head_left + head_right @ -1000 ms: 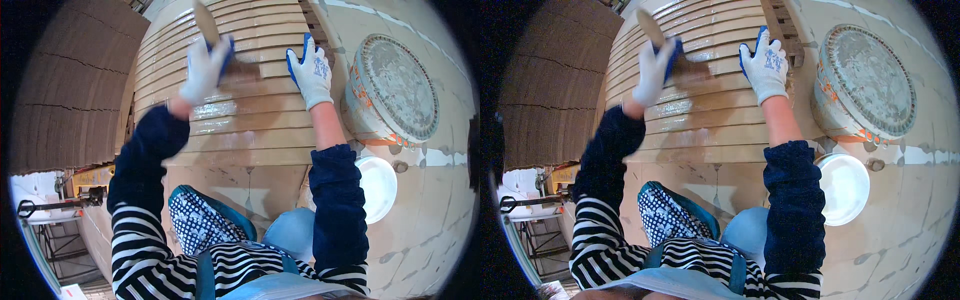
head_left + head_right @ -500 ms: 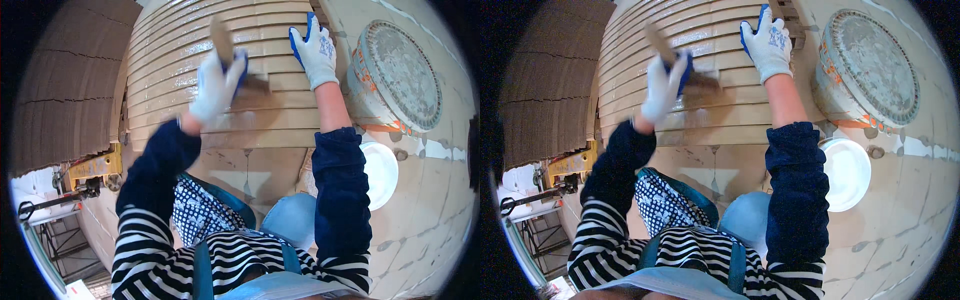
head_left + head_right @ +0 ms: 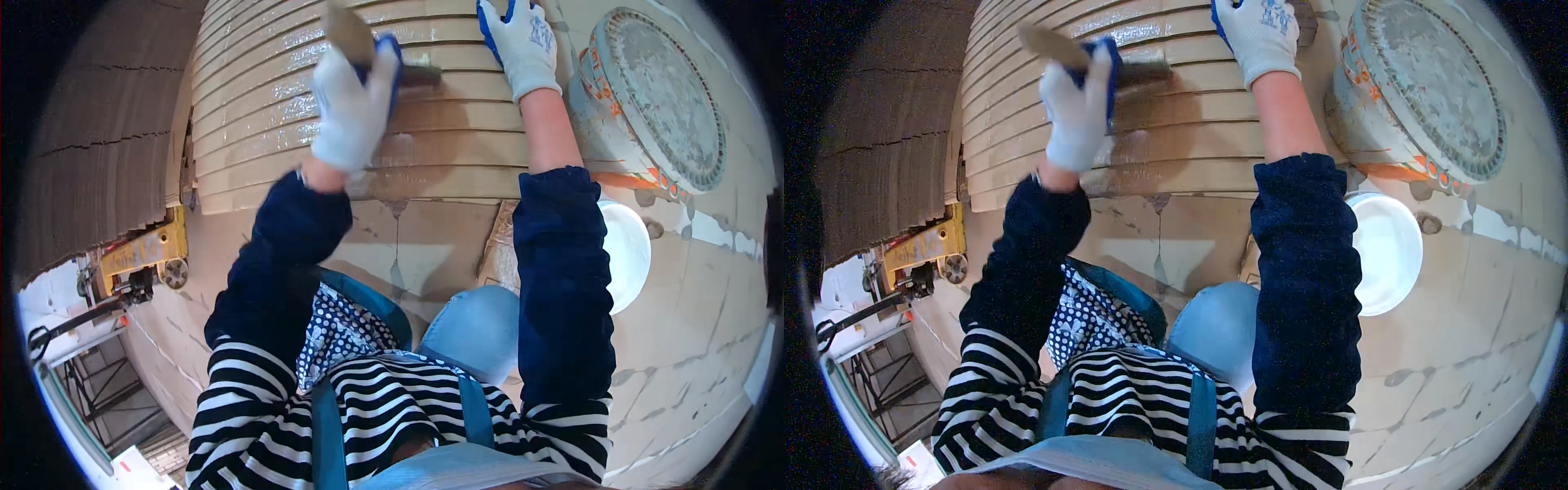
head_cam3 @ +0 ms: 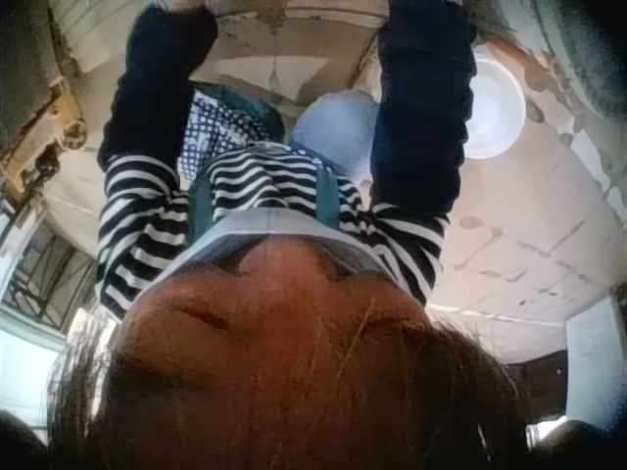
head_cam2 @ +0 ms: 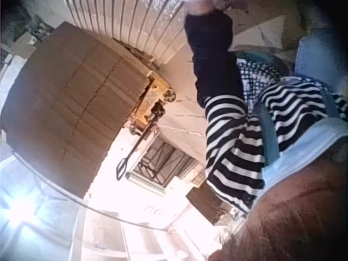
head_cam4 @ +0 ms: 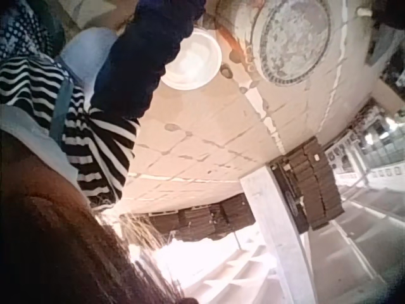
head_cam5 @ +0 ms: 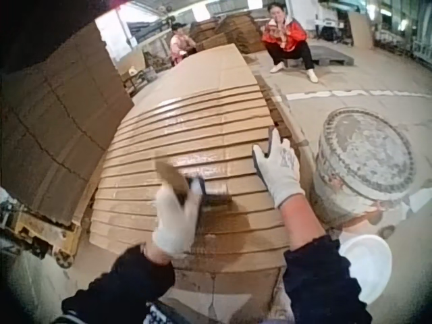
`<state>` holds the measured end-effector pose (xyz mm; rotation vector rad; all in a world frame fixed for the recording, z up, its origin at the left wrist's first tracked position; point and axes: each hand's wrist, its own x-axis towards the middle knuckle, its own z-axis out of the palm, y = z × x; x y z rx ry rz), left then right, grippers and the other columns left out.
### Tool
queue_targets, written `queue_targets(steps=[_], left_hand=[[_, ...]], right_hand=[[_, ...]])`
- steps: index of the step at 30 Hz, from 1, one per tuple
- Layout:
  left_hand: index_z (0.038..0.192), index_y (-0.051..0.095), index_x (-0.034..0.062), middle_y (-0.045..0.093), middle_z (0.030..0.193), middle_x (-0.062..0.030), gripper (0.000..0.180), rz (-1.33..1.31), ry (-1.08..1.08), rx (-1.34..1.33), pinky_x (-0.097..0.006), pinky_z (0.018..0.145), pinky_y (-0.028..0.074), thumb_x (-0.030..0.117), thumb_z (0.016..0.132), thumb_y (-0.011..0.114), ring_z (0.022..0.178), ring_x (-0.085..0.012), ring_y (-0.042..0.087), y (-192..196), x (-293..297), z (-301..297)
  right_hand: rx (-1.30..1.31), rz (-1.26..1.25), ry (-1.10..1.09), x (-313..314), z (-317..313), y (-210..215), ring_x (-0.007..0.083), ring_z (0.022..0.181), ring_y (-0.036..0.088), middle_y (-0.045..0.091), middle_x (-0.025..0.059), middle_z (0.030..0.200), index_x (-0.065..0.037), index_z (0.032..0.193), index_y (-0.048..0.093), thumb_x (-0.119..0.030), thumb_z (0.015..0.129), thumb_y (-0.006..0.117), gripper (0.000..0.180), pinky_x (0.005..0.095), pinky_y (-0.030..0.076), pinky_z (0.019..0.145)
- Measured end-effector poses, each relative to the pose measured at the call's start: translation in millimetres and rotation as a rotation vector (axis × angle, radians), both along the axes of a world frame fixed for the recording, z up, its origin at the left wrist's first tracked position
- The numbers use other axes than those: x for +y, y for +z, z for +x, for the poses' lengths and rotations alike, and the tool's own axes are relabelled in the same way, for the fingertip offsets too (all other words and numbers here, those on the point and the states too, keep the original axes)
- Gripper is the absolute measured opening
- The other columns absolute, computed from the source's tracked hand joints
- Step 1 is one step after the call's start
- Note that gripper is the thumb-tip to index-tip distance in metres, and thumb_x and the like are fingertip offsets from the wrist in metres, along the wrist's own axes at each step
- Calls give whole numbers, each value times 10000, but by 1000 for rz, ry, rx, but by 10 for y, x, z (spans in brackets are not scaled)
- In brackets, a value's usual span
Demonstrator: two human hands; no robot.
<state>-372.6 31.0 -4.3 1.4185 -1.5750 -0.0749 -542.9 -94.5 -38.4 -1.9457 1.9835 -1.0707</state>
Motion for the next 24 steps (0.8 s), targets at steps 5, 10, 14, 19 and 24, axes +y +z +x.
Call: queue_targets(steps=[5, 10, 14, 19, 24], left_hand=[[733, 571, 15, 562, 672, -123, 102, 216, -170, 101, -342, 518, 410, 79, 781, 635, 575, -261, 539, -275, 889, -86], [810, 563, 5, 560, 733, -103, 70, 233, -316, 175, -327, 589, 442, 21, 762, 611, 624, -240, 538, -82, 924, -69], [803, 569, 8, 571, 743, -125, 102, 223, -214, 150, -355, 592, 448, 28, 732, 639, 626, -276, 553, -222, 841, -136], [864, 547, 6, 563, 762, -98, 133, 237, -369, -240, -302, 623, 448, 44, 767, 630, 679, -193, 562, -288, 1209, 124], [902, 547, 20, 589, 810, -37, 61, 100, -135, 692, -217, 545, 410, 69, 867, 541, 614, -82, 501, -9, 1027, 347]], right_hand=[[-34, 49, 12, -4, -52, -36, 369, 992, 526, 514, 238, 1074, -61, 1295, 381, -423, 810, 523, 622, 428, 428, 849], [11, 34, 16, -12, -126, -113, 368, 998, 526, 512, 243, 1081, -54, 1295, 379, -424, 810, 526, 628, 426, 428, 852], [-2, -56, 97, -121, -70, -217, 348, 959, 553, 564, 207, 1022, -118, 1293, 425, -527, 805, 490, 640, 425, 415, 840], [-16, 11, 41, -28, -7, -83, 374, 991, 529, 513, 246, 1085, -55, 1296, 380, -423, 808, 536, 631, 426, 428, 855], [-13, -36, -1, -95, -99, -152, 382, 1001, 528, 508, 262, 1112, -50, 1292, 389, -416, 805, 546, 630, 427, 424, 864]])
